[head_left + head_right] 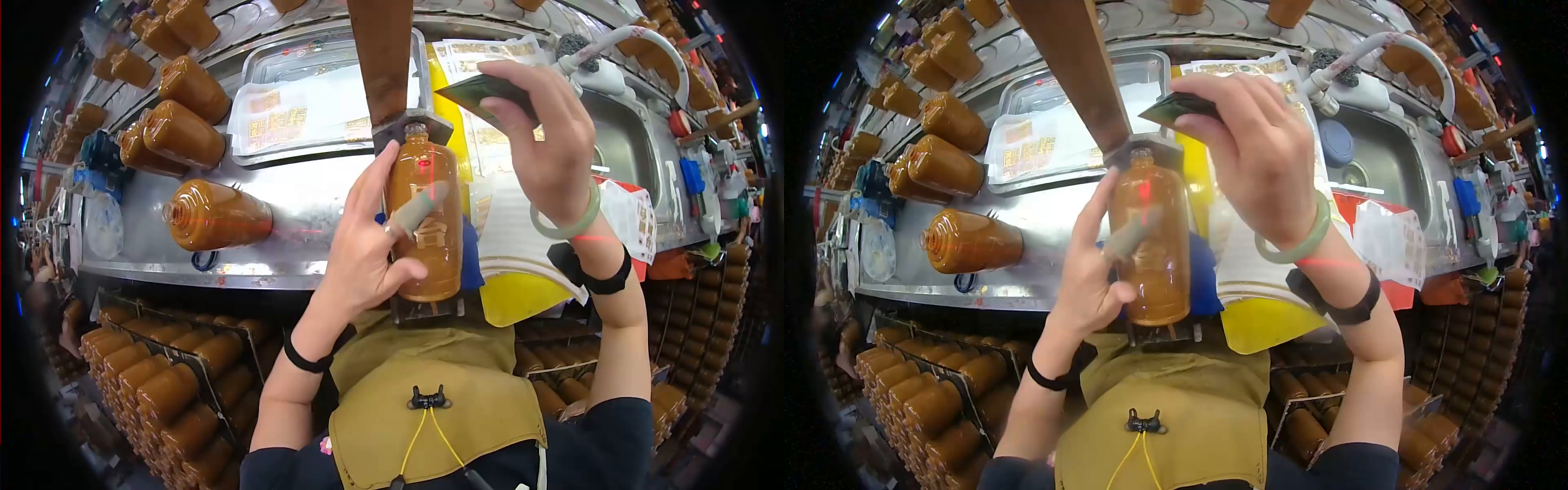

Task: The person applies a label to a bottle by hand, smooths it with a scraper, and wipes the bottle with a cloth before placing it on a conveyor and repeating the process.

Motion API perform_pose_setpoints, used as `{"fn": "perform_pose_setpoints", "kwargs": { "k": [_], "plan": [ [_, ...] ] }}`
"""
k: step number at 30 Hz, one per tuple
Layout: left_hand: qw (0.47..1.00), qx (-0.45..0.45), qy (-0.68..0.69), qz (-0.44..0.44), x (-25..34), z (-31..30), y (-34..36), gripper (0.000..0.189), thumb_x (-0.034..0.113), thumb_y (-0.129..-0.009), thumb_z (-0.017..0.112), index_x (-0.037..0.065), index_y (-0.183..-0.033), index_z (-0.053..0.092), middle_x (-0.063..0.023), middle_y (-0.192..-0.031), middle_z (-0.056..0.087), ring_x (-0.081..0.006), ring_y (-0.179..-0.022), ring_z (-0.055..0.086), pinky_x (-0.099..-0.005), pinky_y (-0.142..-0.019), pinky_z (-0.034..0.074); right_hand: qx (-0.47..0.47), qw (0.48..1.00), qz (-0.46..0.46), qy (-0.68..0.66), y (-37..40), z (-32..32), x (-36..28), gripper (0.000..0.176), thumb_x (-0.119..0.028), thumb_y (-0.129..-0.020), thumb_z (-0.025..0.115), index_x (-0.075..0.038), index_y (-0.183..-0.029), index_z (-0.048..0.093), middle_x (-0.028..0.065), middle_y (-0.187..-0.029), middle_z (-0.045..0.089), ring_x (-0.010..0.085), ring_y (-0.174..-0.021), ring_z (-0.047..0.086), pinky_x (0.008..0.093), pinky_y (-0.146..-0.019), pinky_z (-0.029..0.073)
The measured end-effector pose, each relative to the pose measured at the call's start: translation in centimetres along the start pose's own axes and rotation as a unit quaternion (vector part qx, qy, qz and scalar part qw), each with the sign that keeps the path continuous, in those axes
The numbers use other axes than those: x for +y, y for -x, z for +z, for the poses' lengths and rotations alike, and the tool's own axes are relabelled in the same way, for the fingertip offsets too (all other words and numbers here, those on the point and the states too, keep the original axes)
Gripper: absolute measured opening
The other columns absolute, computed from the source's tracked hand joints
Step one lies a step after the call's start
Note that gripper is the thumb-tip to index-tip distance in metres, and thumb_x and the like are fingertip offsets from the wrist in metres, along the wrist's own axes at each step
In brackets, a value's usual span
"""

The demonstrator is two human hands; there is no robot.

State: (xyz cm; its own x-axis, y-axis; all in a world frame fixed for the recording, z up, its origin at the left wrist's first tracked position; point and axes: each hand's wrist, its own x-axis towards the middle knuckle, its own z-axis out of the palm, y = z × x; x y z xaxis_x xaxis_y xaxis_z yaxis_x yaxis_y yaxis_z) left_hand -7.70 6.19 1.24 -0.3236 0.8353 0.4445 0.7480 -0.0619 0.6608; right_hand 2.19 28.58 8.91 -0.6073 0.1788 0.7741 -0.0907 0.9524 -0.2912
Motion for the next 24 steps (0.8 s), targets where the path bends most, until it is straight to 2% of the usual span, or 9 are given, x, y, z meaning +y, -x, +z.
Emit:
{"fn": "perform_pose_setpoints", "kwargs": {
  "k": [4, 7, 9, 11, 12, 15, 17, 20, 24],
  "plan": [
    [0.999, -0.013, -0.036, 0.018, -1.2, -1.1, -1.8, 0.066, 0.05, -0.076, 0.078, 0.005, -0.125, 0.072, -0.021, -0.139, 0.051, -0.0416, -0.123, 0.053, -0.049, -0.105, 0.045, -0.01, 1.0, 0.012, 0.001, 0.5, -0.3, -0.2, 0.026, -0.003, -0.081, 0.077, -0.006, -0.107, 0.072, 0.0096, -0.092, 0.071, 0.0287, -0.083, 0.066, 0.0366, -0.074, 0.052],
    [1.0, 0.002, -0.017, -0.001, -2.5, -0.9, -2.2, 0.064, 0.046, -0.079, 0.077, 0.001, -0.124, 0.071, -0.019, -0.133, 0.056, -0.0395, -0.117, 0.057, -0.0464, -0.1, 0.047, -0.026, 0.999, 0.037, -0.03, 0.8, -0.2, -0.6, 0.027, -0.002, -0.081, 0.077, -0.006, -0.107, 0.072, 0.0089, -0.092, 0.071, 0.0288, -0.084, 0.066, 0.0367, -0.075, 0.052],
    [0.999, 0.037, 0.022, -0.024, -1.9, -0.7, -2.3, 0.058, 0.047, -0.093, 0.067, -0.002, -0.124, 0.07, -0.017, -0.126, 0.061, -0.0356, -0.11, 0.062, -0.0446, -0.096, 0.049, -0.057, 0.997, 0.04, -0.038, 1.1, -0.1, -1.1, 0.034, 0.006, -0.081, 0.072, -0.006, -0.113, 0.072, 0.0084, -0.1, 0.071, 0.0251, -0.088, 0.067, 0.034, -0.077, 0.054],
    [0.971, 0.084, 0.157, -0.159, -1.2, -0.8, -1.9, 0.066, 0.055, -0.105, 0.044, -0.003, -0.123, 0.07, -0.0162, -0.126, 0.062, -0.0311, -0.109, 0.063, -0.0426, -0.094, 0.05, -0.116, 0.986, -0.119, 0.008, 2.2, 0.5, -2.0, 0.036, -0.002, -0.076, 0.07, -0.012, -0.11, 0.074, 0.0025, -0.099, 0.07, 0.0185, -0.081, 0.061, 0.0303, -0.071, 0.05],
    [0.982, 0.089, 0.105, -0.127, -2.1, -0.7, -1.3, 0.087, 0.068, -0.104, 0.023, -0.005, -0.13, 0.065, -0.0187, -0.128, 0.063, -0.0291, -0.113, 0.064, -0.0413, -0.095, 0.051, -0.139, 0.973, -0.185, 0.014, 3.0, 1.0, -2.6, 0.036, -0.007, -0.074, 0.069, -0.015, -0.109, 0.075, -0.0003, -0.098, 0.07, 0.0156, -0.078, 0.057, 0.0287, -0.068, 0.049],
    [0.959, 0.16, 0.181, -0.149, -2.6, 0.7, 0.9, 0.094, 0.073, -0.102, 0.02, -0.005, -0.14, 0.056, -0.0213, -0.132, 0.061, -0.0307, -0.119, 0.062, -0.043, -0.099, 0.051, -0.227, 0.929, -0.235, -0.173, 5.5, 1.2, -7.4, 0.029, -0.016, -0.077, 0.066, -0.016, -0.104, 0.073, -0.0027, -0.087, 0.062, 0.0145, -0.068, 0.047, 0.029, -0.063, 0.045],
    [0.947, 0.138, 0.227, -0.18, -1.7, 0.8, 2.2, 0.098, 0.076, -0.1, 0.017, -0.004, -0.149, 0.045, -0.0212, -0.137, 0.058, -0.0304, -0.126, 0.058, -0.0456, -0.105, 0.048, -0.27, 0.938, -0.168, -0.139, 4.3, 1.0, -6.9, 0.017, -0.014, -0.081, 0.069, -0.012, -0.098, 0.071, 0.0006, -0.078, 0.054, 0.0171, -0.07, 0.052, 0.0315, -0.064, 0.046],
    [0.935, 0.156, 0.239, -0.21, 0.2, 1.9, 3.6, 0.099, 0.077, -0.099, 0.017, -0.003, -0.15, 0.044, -0.0205, -0.138, 0.057, -0.0294, -0.129, 0.055, -0.045, -0.106, 0.046, -0.071, 0.992, -0.102, -0.03, 2.7, 2.9, -1.4, 0.016, -0.014, -0.078, 0.07, -0.014, -0.094, 0.067, 0.0005, -0.085, 0.065, 0.0224, -0.079, 0.059, 0.0357, -0.068, 0.049],
    [0.961, 0.095, 0.243, -0.092, 0.7, 2.8, 6.7, 0.142, 0.083, -0.063, 0.077, -0.003, -0.16, 0.018, -0.0255, -0.156, 0.035, -0.0355, -0.143, 0.042, -0.049, -0.116, 0.036, -0.082, 0.973, -0.214, -0.005, 7.3, 1.3, -2.4, 0.019, -0.012, -0.078, 0.072, -0.013, -0.097, 0.071, -0.0016, -0.099, 0.073, 0.0201, -0.079, 0.062, 0.0343, -0.071, 0.05]
  ]
}}
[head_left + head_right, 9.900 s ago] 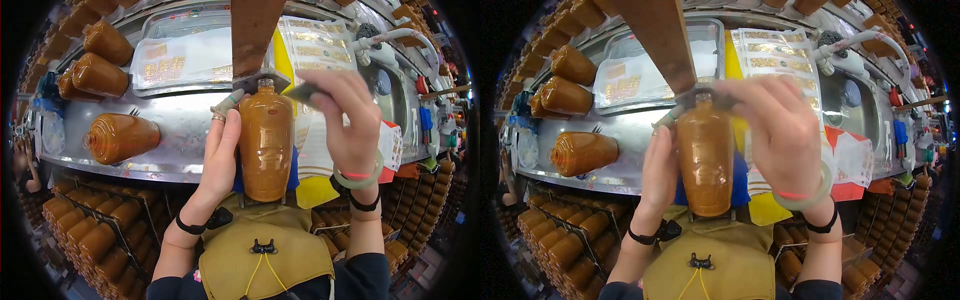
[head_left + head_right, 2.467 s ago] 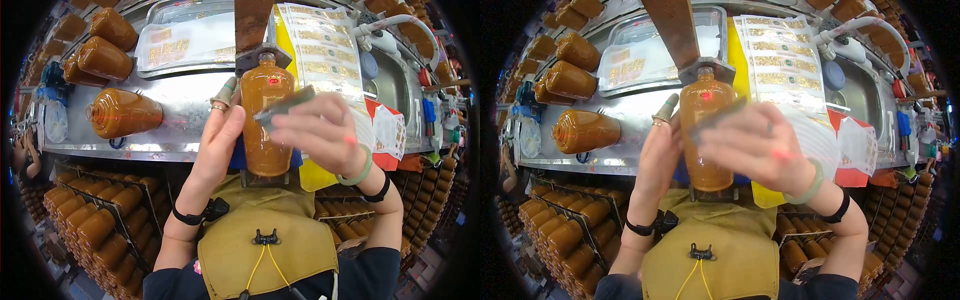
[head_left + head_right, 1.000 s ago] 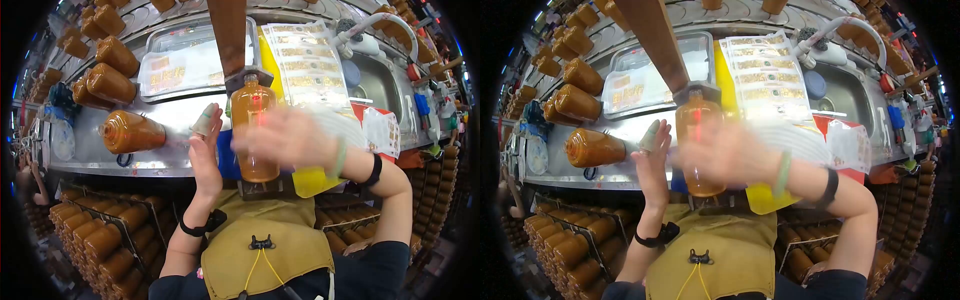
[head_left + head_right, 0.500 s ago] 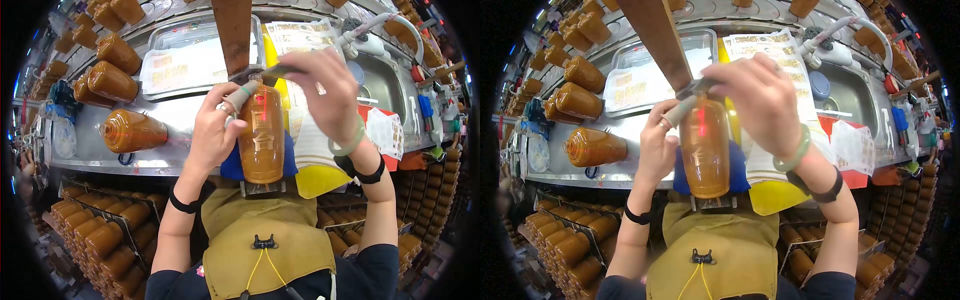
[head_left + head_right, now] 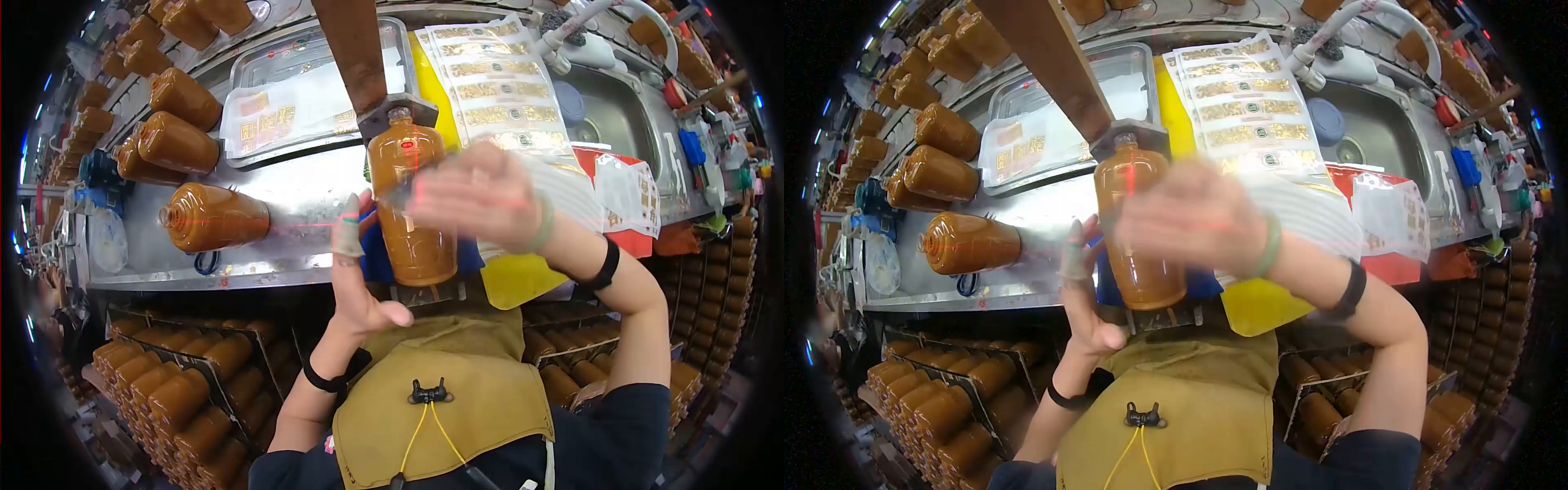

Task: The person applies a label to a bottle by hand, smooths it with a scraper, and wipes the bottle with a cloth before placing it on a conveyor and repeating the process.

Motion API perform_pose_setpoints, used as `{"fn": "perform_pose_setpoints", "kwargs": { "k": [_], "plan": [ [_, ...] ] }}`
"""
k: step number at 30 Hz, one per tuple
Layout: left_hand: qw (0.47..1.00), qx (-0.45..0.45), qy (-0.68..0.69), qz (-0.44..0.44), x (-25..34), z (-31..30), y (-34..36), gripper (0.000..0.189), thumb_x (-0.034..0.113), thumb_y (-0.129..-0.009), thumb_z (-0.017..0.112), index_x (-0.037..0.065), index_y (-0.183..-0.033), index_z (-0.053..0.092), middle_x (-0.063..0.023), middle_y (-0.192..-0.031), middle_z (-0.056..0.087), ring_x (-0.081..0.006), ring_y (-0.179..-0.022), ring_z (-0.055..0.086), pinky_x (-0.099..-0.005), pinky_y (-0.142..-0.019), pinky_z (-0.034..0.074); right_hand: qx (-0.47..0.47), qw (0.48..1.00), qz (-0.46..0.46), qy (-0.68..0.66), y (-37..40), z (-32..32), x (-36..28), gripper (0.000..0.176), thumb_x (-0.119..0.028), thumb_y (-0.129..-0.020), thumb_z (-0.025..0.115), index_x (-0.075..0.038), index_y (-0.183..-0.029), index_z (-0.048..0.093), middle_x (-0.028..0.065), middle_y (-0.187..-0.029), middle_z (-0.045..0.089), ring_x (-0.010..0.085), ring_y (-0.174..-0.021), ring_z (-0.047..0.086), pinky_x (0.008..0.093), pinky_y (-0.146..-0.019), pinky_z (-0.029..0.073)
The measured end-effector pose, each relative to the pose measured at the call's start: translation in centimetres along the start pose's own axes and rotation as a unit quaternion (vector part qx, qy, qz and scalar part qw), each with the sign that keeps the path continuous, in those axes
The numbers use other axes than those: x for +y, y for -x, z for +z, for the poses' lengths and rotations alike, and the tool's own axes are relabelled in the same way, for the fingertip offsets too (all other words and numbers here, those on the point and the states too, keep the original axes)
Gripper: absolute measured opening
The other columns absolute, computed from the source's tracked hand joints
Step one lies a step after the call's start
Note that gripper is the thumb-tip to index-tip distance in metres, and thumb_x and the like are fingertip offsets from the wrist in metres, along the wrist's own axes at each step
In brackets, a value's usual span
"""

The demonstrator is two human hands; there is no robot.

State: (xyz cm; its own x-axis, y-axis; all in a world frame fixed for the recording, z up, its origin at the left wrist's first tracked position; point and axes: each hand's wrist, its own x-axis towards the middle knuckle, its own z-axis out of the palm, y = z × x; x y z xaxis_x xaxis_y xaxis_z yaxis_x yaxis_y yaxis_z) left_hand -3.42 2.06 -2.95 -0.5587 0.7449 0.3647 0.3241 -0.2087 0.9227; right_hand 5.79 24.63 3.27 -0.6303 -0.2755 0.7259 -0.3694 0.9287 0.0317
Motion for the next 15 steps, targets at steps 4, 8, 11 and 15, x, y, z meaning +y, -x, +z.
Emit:
{"fn": "perform_pose_setpoints", "kwargs": {
  "k": [4, 8, 11, 15],
  "plan": [
    [0.993, -0.011, -0.119, -0.01, 1.7, 1.4, 0.3, 0.136, 0.037, -0.057, 0.101, -0.002, -0.159, 0.021, -0.0239, -0.155, 0.035, -0.0376, -0.138, 0.043, -0.0468, -0.114, 0.037, -0.09, 0.96, 0.115, -0.24, -1.1, -3.0, -3.8, 0.021, 0.004, -0.083, 0.07, -0.007, -0.101, 0.07, 0.0048, -0.095, 0.071, 0.0153, -0.074, 0.065, 0.0285, -0.066, 0.052],
    [0.988, 0.018, -0.156, 0.001, 2.0, 2.3, 0.1, 0.128, 0.034, -0.061, 0.1, -0.002, -0.158, 0.024, -0.0216, -0.153, 0.039, -0.0371, -0.134, 0.045, -0.0461, -0.113, 0.037, 0.203, 0.707, 0.551, -0.395, -0.7, 0.1, -4.1, 0.032, -0.003, -0.084, 0.074, -0.006, -0.115, 0.067, 0.0158, -0.108, 0.068, 0.0314, -0.092, 0.068, 0.0397, -0.081, 0.055],
    [0.987, 0.011, -0.163, 0.009, 2.2, 2.5, 0.2, 0.127, 0.021, -0.063, 0.1, -0.003, -0.158, 0.02, -0.0197, -0.156, 0.034, -0.0322, -0.138, 0.048, -0.0463, -0.114, 0.044, 0.12, 0.782, 0.553, -0.26, 1.1, 0.2, -3.2, 0.027, 0.006, -0.092, 0.065, -0.004, -0.117, 0.064, 0.0115, -0.093, 0.061, 0.0208, -0.092, 0.065, 0.0345, -0.072, 0.054],
    [0.988, 0.015, -0.155, -0.008, 2.6, 2.5, -0.2, 0.119, 0.015, -0.064, 0.099, -0.002, -0.156, 0.025, -0.0176, -0.152, 0.039, -0.0302, -0.133, 0.054, -0.0435, -0.11, 0.048, 0.032, 0.865, 0.483, -0.132, 5.7, -1.2, 1.9, 0.027, -0.001, -0.088, 0.064, -0.004, -0.115, 0.065, 0.0195, -0.111, 0.066, 0.0335, -0.102, 0.066, 0.0388, -0.091, 0.052]
  ]
}}
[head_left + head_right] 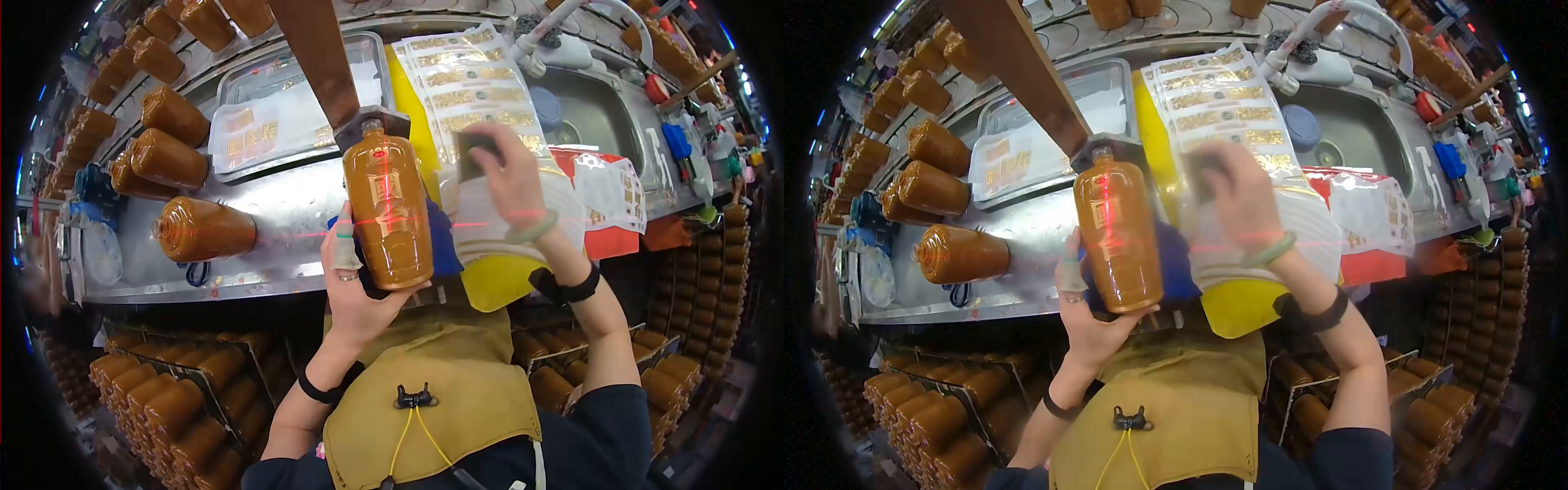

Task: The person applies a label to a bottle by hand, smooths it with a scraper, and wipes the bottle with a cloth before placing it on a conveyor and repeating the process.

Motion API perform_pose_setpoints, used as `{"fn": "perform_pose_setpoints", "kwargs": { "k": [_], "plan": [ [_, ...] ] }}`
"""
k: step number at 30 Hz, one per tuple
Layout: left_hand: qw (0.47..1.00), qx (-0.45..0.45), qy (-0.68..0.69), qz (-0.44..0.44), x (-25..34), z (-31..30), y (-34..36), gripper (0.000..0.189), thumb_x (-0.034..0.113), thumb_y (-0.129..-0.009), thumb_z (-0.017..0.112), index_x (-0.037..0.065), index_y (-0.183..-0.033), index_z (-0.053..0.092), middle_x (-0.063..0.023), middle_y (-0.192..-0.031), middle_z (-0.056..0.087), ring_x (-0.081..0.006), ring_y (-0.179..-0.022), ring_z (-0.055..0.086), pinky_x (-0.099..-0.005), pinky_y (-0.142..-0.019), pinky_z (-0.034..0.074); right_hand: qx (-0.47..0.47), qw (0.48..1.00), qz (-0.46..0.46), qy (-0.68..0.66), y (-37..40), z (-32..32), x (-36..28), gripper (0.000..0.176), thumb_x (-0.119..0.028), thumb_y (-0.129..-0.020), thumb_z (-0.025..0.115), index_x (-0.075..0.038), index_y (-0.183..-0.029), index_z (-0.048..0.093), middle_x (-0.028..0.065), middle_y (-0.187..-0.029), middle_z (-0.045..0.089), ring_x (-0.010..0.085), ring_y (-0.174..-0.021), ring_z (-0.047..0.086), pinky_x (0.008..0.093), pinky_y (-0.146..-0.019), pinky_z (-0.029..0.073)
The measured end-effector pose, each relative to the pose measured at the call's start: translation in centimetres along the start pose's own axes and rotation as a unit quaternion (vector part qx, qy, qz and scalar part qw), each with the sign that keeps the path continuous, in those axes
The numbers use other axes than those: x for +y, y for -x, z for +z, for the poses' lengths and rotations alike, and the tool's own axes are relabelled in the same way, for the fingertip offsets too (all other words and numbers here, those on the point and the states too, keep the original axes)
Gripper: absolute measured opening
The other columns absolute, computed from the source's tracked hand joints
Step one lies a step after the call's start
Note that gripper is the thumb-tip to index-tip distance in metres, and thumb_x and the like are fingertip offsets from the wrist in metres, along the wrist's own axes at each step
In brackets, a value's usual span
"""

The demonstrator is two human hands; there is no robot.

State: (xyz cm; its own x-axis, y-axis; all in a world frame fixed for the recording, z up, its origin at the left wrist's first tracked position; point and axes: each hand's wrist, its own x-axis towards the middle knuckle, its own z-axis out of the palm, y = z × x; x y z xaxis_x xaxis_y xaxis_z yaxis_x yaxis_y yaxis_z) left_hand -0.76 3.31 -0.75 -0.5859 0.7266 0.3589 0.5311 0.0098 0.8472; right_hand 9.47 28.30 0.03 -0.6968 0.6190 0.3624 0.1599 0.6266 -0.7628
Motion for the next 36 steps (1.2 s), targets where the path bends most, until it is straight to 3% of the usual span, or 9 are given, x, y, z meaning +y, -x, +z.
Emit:
{"fn": "perform_pose_setpoints", "kwargs": {
  "k": [3, 9, 14, 18, 20, 24, 26, 33, 36],
  "plan": [
    [1.0, 0.004, -0.008, -0.008, -0.1, 0.0, 0.5, 0.118, 0.013, -0.064, 0.098, -0.002, -0.156, 0.026, -0.0167, -0.15, 0.04, -0.0296, -0.132, 0.054, -0.0426, -0.109, 0.049, 0.066, 0.983, 0.136, -0.102, -4.0, -4.5, 3.8, 0.027, -0.01, -0.094, 0.062, 0.004, -0.117, 0.058, 0.0114, -0.097, 0.064, 0.0198, -0.088, 0.062, 0.0346, -0.083, 0.051],
    [0.999, 0.006, -0.045, -0.009, 0.5, -0.1, 0.6, 0.12, 0.025, -0.063, 0.098, -0.002, -0.157, 0.028, -0.0213, -0.153, 0.04, -0.0371, -0.134, 0.046, -0.0463, -0.113, 0.038, -0.036, 0.942, 0.165, 0.288, -7.8, -6.0, 10.0, 0.066, -0.055, -0.067, 0.088, 0.004, -0.088, 0.068, 0.0214, -0.092, 0.07, 0.0308, -0.087, 0.068, 0.0383, -0.081, 0.053],
    [0.998, -0.026, -0.059, -0.026, 0.6, -0.9, 1.0, 0.119, 0.024, -0.065, 0.098, -0.003, -0.157, 0.027, -0.023, -0.156, 0.037, -0.0379, -0.138, 0.044, -0.046, -0.115, 0.037, -0.131, 0.891, 0.254, 0.353, -9.4, -9.0, 13.6, 0.068, -0.049, -0.063, 0.092, 0.006, -0.098, 0.074, 0.0244, -0.103, 0.073, 0.0344, -0.098, 0.071, 0.0397, -0.088, 0.055],
    [0.998, -0.021, -0.058, 0.001, 0.7, -0.9, 0.7, 0.12, 0.026, -0.065, 0.098, -0.003, -0.157, 0.026, -0.0234, -0.158, 0.035, -0.0381, -0.14, 0.043, -0.046, -0.116, 0.037, -0.062, 0.957, 0.226, 0.173, -8.6, -10.5, 18.6, 0.052, -0.036, -0.069, 0.092, 0.006, -0.097, 0.076, 0.0178, -0.095, 0.077, 0.0286, -0.09, 0.075, 0.0365, -0.086, 0.057],
    [0.999, -0.038, -0.023, -0.01, 1.1, -1.5, 0.5, 0.12, 0.027, -0.065, 0.097, -0.004, -0.157, 0.027, -0.0235, -0.159, 0.035, -0.0364, -0.142, 0.043, -0.0456, -0.117, 0.037, -0.201, 0.932, 0.259, 0.155, -9.0, -11.6, 19.6, 0.046, -0.032, -0.079, 0.086, 0.005, -0.105, 0.075, 0.0127, -0.1, 0.077, 0.0204, -0.094, 0.073, 0.037, -0.08, 0.057],
    [0.998, -0.003, 0.057, -0.023, 0.0, -3.4, -0.1, 0.106, 0.028, -0.074, 0.092, -0.004, -0.156, 0.032, -0.0219, -0.157, 0.042, -0.0333, -0.144, 0.043, -0.0456, -0.116, 0.038, -0.169, 0.861, 0.169, 0.45, -9.4, -12.1, 10.5, 0.033, -0.032, -0.084, 0.078, -0.001, -0.096, 0.078, 0.0148, -0.079, 0.073, 0.0208, -0.079, 0.072, 0.0361, -0.076, 0.055],
    [0.994, 0.021, 0.101, -0.043, -0.2, -4.4, -1.0, 0.088, 0.022, -0.086, 0.082, -0.002, -0.156, 0.034, -0.0217, -0.153, 0.047, -0.0324, -0.143, 0.046, -0.0447, -0.115, 0.039, -0.168, 0.893, 0.106, 0.403, -8.6, -11.3, 4.7, 0.033, -0.032, -0.086, 0.074, -0.003, -0.1, 0.077, 0.0206, -0.088, 0.074, 0.0324, -0.08, 0.071, 0.0379, -0.079, 0.055],
    [0.984, -0.05, 0.144, 0.096, 3.1, -3.8, -6.2, 0.058, 0.023, -0.104, 0.06, -0.003, -0.151, 0.041, -0.0202, -0.147, 0.054, -0.0263, -0.133, 0.055, -0.0402, -0.111, 0.043, -0.31, 0.95, 0.02, 0.032, -4.5, -6.4, -13.3, 0.026, -0.026, -0.093, 0.071, 0.001, -0.093, 0.072, -0.0002, -0.061, 0.05, 0.0073, -0.061, 0.044, 0.0273, -0.057, 0.039],
    [0.931, -0.121, 0.342, -0.052, 4.7, -4.2, -6.1, 0.049, 0.021, -0.107, 0.056, -0.003, -0.148, 0.045, -0.0156, -0.142, 0.057, -0.0215, -0.128, 0.057, -0.0375, -0.109, 0.045, -0.362, 0.928, 0.036, -0.082, -2.8, -5.7, -15.6, 0.023, -0.023, -0.094, 0.07, 0.001, -0.092, 0.072, -0.003, -0.065, 0.055, 0.0049, -0.063, 0.047, 0.0256, -0.057, 0.039]
  ]
}}
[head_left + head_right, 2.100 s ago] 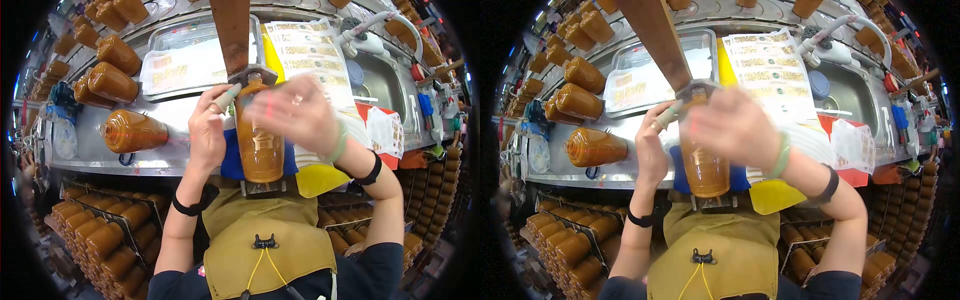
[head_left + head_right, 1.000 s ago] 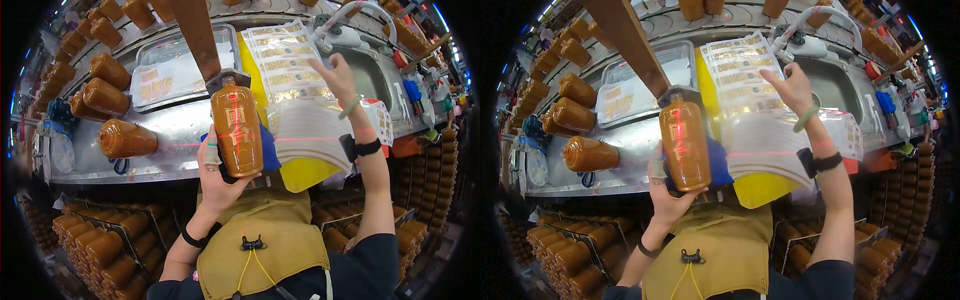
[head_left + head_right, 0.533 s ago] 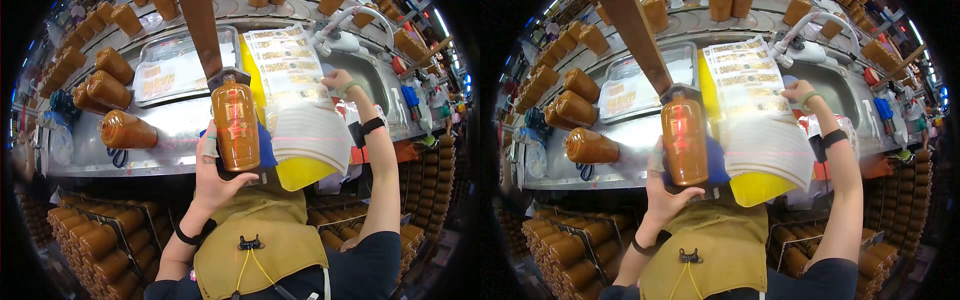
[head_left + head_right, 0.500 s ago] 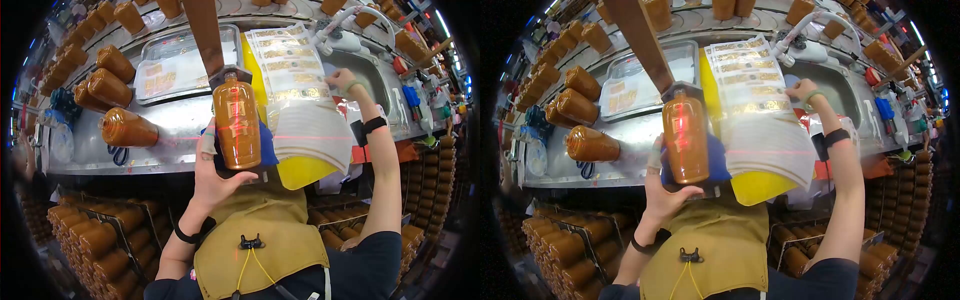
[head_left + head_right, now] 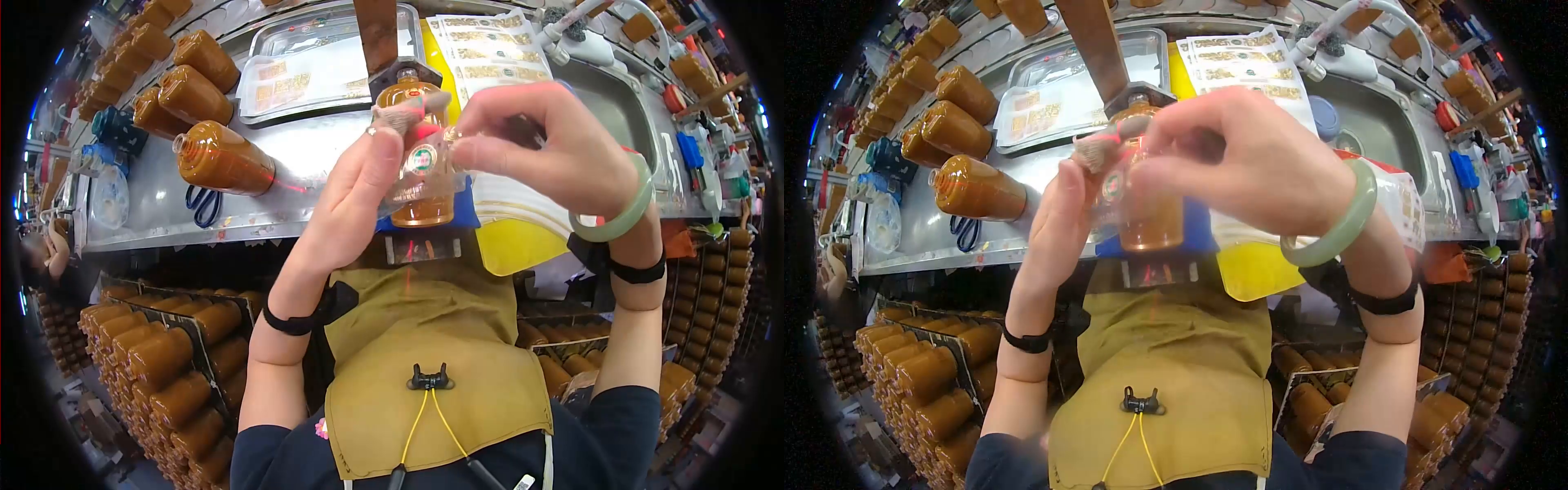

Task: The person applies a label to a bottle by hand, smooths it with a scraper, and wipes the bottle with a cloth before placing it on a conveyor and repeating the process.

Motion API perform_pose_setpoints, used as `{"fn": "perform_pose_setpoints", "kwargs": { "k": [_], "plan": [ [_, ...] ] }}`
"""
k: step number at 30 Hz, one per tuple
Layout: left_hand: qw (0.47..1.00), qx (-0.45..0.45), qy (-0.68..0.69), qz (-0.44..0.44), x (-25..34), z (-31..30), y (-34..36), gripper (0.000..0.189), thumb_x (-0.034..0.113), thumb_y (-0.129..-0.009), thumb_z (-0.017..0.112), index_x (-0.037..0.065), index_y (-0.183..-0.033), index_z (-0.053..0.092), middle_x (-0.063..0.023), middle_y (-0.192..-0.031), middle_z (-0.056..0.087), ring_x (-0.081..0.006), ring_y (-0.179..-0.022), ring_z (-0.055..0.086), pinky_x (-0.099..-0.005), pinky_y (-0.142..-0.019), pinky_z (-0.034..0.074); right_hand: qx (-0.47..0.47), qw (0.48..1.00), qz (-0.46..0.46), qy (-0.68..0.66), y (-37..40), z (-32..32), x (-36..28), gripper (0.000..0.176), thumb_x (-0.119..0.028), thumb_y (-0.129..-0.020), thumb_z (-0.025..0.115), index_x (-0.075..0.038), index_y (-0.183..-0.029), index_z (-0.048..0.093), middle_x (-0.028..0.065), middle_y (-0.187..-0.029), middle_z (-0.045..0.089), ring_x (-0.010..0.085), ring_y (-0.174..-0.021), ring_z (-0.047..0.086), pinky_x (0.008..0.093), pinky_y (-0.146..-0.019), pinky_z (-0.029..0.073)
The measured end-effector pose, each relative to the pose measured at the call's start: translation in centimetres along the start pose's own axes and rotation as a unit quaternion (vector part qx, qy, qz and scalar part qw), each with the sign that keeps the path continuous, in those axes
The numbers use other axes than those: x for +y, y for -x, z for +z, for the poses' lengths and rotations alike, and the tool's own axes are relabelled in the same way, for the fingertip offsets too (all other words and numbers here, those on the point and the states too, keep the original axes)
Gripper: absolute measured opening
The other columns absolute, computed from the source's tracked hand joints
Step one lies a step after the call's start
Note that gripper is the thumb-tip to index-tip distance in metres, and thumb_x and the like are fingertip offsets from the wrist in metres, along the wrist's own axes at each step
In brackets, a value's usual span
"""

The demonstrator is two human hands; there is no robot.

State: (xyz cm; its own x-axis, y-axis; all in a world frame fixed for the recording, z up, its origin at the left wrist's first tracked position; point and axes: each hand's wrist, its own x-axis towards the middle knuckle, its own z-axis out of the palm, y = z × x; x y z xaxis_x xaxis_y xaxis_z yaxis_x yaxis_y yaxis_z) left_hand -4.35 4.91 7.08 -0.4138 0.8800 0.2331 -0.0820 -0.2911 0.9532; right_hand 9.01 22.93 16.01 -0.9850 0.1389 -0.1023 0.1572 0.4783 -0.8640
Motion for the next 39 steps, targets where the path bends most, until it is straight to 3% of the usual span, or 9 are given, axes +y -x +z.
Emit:
{"fn": "perform_pose_setpoints", "kwargs": {
  "k": [2, 4, 7, 10, 15, 20, 23, 26, 39],
  "plan": [
    [0.993, -0.012, 0.077, -0.088, 0.6, -0.5, 1.5, 0.042, 0.017, -0.107, 0.055, -0.002, -0.144, 0.049, -0.0116, -0.135, 0.061, -0.0176, -0.123, 0.059, -0.035, -0.105, 0.048, 0.019, 0.999, 0.021, -0.043, 0.6, 1.1, 0.7, 0.021, -0.02, -0.095, 0.069, 0.001, -0.092, 0.071, -0.0041, -0.069, 0.058, 0.0042, -0.066, 0.049, 0.0242, -0.059, 0.04],
    [0.991, -0.011, 0.087, -0.098, 0.0, -1.6, 2.7, 0.037, 0.01, -0.105, 0.059, -0.002, -0.139, 0.053, -0.01, -0.127, 0.065, -0.0141, -0.116, 0.063, -0.0311, -0.1, 0.051, 0.009, 0.998, 0.048, -0.036, 1.2, 2.0, 2.8, 0.02, -0.019, -0.094, 0.071, 0.001, -0.091, 0.072, -0.0015, -0.073, 0.064, 0.0047, -0.068, 0.054, 0.0237, -0.061, 0.044],
    [0.986, 0.067, -0.001, -0.151, -1.5, -2.5, 4.3, 0.033, 0.006, -0.097, 0.071, 0.0, -0.127, 0.062, -0.0013, -0.105, 0.065, -0.0076, -0.098, 0.063, -0.0264, -0.092, 0.053, 0.016, 0.989, 0.106, -0.105, 1.9, 4.1, 5.6, 0.018, -0.018, -0.095, 0.075, -0.001, -0.094, 0.07, -0.0049, -0.081, 0.062, 0.0006, -0.073, 0.051, 0.0207, -0.062, 0.04],
    [0.977, 0.11, -0.039, -0.177, -2.6, -2.8, 4.9, 0.03, 0.007, -0.095, 0.074, 0.0, -0.122, 0.064, 0.0011, -0.1, 0.062, -0.0063, -0.093, 0.061, -0.0251, -0.09, 0.052, 0.064, 0.985, 0.111, -0.112, 2.1, 5.8, 8.2, 0.017, -0.017, -0.095, 0.075, -0.001, -0.094, 0.07, -0.005, -0.08, 0.061, 0.0008, -0.071, 0.05, 0.0208, -0.062, 0.04],
    [0.973, 0.133, -0.088, -0.166, -4.2, -2.7, 5.0, 0.033, 0.007, -0.094, 0.075, 0.001, -0.122, 0.059, 0.0017, -0.098, 0.061, -0.0045, -0.09, 0.058, -0.0234, -0.082, 0.051, 0.118, 0.989, 0.084, 0.004, 2.4, 6.7, 10.0, 0.017, -0.017, -0.094, 0.074, 0.0, -0.095, 0.07, -0.0052, -0.079, 0.062, 0.0009, -0.072, 0.05, 0.0208, -0.063, 0.039],
    [0.969, 0.162, -0.019, -0.185, -4.6, -1.9, 4.6, 0.036, 0.005, -0.096, 0.071, -0.001, -0.126, 0.053, -0.0042, -0.101, 0.064, -0.0108, -0.089, 0.061, -0.0259, -0.077, 0.049, 0.099, 0.973, 0.15, -0.144, 2.0, 7.6, 10.6, 0.016, -0.018, -0.097, 0.071, -0.001, -0.096, 0.069, -0.0048, -0.086, 0.062, 0.0013, -0.078, 0.051, 0.0212, -0.068, 0.042],
    [0.966, 0.153, 0.005, -0.208, -4.0, -2.1, 4.5, 0.038, 0.005, -0.097, 0.069, -0.001, -0.13, 0.052, -0.0059, -0.101, 0.066, -0.0123, -0.09, 0.062, -0.0269, -0.077, 0.05, 0.118, 0.97, 0.116, -0.177, 2.0, 8.4, 11.7, 0.016, -0.018, -0.098, 0.069, -0.002, -0.097, 0.067, -0.0049, -0.089, 0.062, 0.0018, -0.081, 0.052, 0.0212, -0.072, 0.043],
    [0.968, 0.146, 0.047, -0.198, -4.8, -2.7, 4.8, 0.042, 0.006, -0.096, 0.072, -0.001, -0.132, 0.052, -0.0072, -0.102, 0.066, -0.0119, -0.091, 0.064, -0.0262, -0.077, 0.053, 0.119, 0.965, 0.118, -0.201, 2.0, 8.4, 12.1, 0.021, -0.021, -0.095, 0.071, -0.001, -0.1, 0.071, 0.0012, -0.086, 0.068, 0.0075, -0.083, 0.059, 0.0259, -0.077, 0.05],
    [0.961, 0.174, 0.068, -0.206, -5.2, -2.5, 5.0, 0.039, 0.005, -0.096, 0.071, -0.002, -0.131, 0.055, -0.0077, -0.1, 0.068, -0.013, -0.089, 0.066, -0.0267, -0.079, 0.055, 0.132, 0.955, 0.113, -0.241, 1.8, 9.1, 12.7, 0.021, -0.021, -0.098, 0.07, -0.001, -0.103, 0.069, -0.0032, -0.092, 0.067, 0.004, -0.088, 0.058, 0.0231, -0.079, 0.048]
  ]
}}
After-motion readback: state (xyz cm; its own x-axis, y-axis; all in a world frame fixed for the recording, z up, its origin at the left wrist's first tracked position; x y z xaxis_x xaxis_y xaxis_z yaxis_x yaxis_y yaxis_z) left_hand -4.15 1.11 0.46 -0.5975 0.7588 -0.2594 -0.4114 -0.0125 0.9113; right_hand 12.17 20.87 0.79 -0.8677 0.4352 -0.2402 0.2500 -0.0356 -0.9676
